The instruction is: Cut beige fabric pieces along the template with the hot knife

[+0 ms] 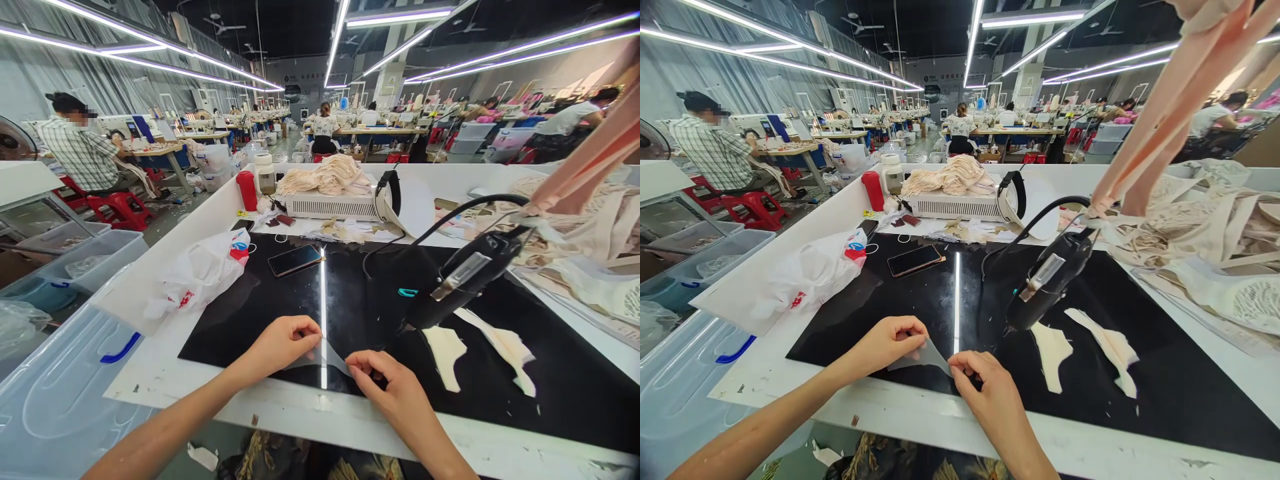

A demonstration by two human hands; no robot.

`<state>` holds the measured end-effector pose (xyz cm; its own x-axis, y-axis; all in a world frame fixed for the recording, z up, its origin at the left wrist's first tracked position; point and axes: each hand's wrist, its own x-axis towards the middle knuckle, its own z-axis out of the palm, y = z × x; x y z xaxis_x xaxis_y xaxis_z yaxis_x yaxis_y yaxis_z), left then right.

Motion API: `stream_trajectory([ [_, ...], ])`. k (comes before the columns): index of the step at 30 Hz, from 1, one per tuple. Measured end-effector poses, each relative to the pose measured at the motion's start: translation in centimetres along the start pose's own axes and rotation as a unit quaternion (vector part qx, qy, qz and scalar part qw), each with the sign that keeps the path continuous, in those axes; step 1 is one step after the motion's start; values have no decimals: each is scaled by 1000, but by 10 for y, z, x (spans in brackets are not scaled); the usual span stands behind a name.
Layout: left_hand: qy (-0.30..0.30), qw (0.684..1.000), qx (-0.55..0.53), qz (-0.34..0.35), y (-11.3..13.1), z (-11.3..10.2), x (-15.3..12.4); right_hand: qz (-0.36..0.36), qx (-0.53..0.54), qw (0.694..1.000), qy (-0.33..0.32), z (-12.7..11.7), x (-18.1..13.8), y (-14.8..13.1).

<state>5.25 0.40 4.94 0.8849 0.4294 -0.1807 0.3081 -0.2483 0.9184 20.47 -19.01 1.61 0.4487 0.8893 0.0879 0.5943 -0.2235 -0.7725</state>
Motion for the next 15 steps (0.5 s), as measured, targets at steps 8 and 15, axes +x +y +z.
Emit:
stream_trajectory([
  [8, 76, 956, 276, 72, 6, 6, 23, -40, -100, 992, 69, 9, 5, 0],
  [15, 72, 948, 303, 66, -3, 14, 45, -81, -227, 962, 131, 15, 13, 18],
])
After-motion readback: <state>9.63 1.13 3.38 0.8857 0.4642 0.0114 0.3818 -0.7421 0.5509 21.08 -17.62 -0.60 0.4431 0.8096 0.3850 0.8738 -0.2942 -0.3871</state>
